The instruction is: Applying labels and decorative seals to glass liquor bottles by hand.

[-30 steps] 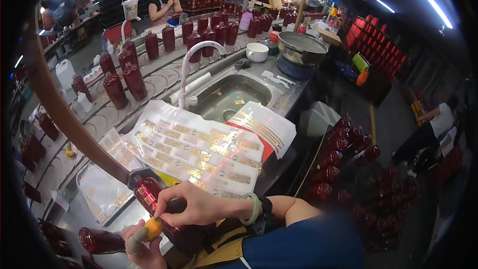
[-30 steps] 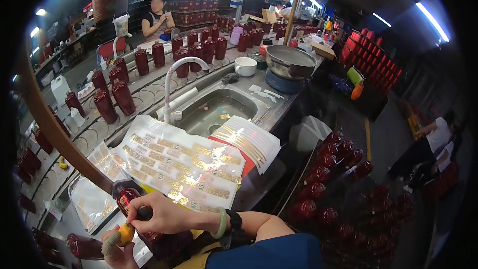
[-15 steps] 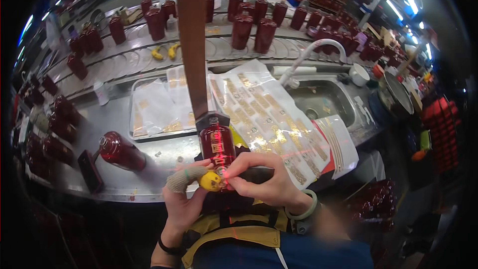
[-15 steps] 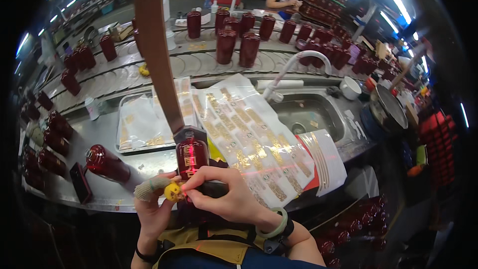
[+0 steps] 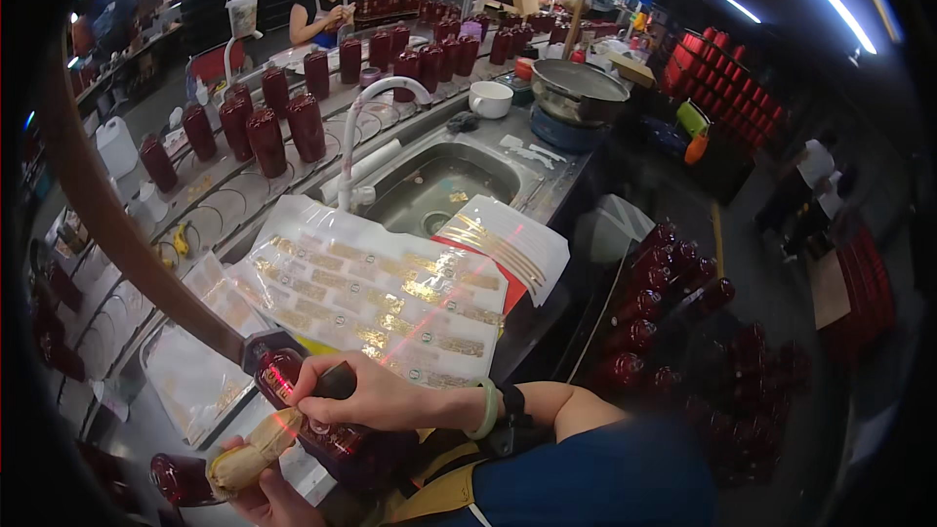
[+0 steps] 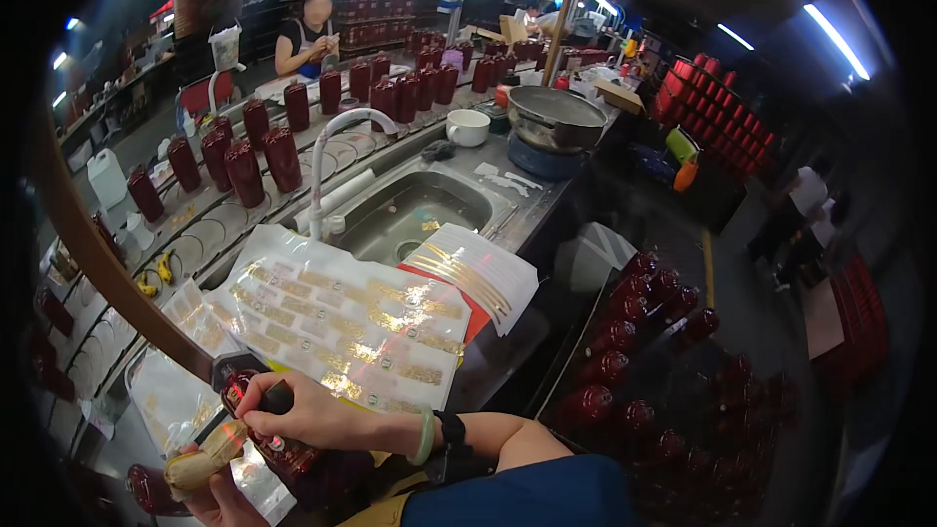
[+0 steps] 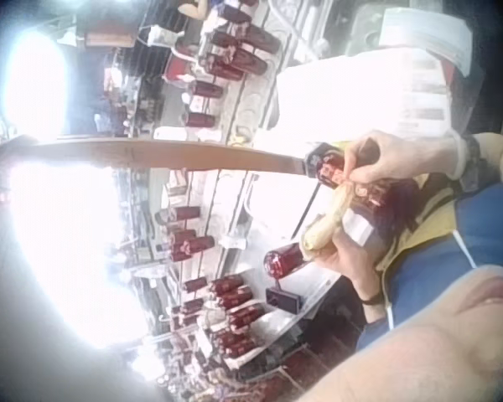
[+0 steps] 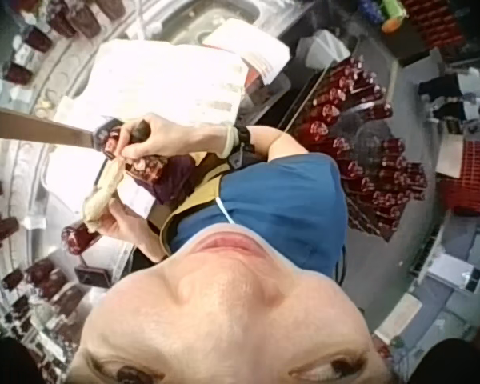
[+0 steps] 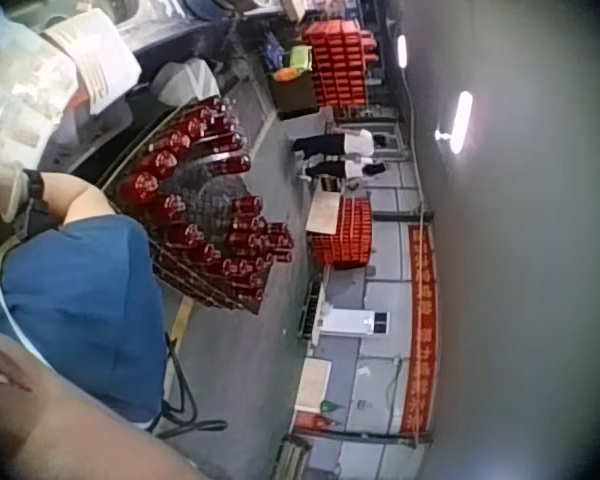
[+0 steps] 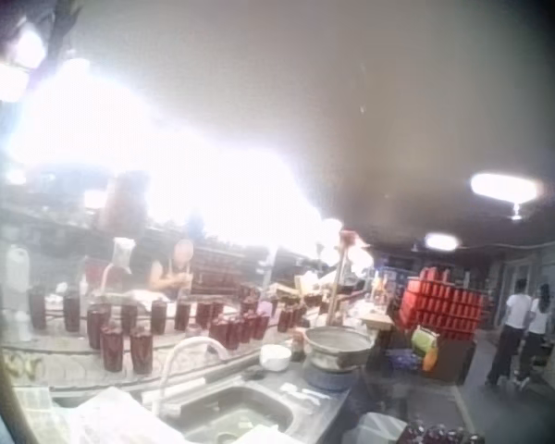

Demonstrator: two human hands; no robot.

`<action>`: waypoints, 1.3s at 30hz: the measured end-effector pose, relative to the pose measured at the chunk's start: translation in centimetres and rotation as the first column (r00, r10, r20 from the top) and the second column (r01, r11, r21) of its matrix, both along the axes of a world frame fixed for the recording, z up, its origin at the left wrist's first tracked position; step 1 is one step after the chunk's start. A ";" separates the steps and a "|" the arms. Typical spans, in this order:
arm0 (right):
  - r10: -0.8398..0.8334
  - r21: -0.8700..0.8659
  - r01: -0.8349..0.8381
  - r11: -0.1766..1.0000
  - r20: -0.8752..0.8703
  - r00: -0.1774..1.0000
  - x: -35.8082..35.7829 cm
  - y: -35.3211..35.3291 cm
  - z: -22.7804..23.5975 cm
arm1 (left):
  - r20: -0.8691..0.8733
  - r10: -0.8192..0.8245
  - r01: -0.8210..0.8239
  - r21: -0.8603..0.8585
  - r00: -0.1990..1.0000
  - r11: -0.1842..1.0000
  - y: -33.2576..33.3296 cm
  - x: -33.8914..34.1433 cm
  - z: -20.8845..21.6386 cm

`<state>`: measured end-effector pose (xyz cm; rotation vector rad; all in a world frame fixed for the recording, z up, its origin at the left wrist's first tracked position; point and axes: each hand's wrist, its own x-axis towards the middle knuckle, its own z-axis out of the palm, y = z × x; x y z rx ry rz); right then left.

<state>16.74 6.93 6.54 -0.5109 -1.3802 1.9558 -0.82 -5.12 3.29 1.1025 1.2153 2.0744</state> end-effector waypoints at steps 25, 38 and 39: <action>0.253 0.176 -0.239 0.955 -0.057 0.966 0.1 -2.0 -0.1 | -0.151 -0.158 0.127 -0.195 0.976 0.973 0.1 1.2 2.3; 0.173 0.192 -0.157 0.969 -0.070 0.982 1.6 -2.5 -0.1 | -0.176 -0.113 0.133 0.104 0.978 0.986 -0.1 -0.5 1.3; 0.180 0.188 -0.166 0.968 -0.063 0.982 1.7 -2.5 0.0 | -0.174 -0.115 0.131 0.082 0.978 0.988 -0.1 -0.6 1.3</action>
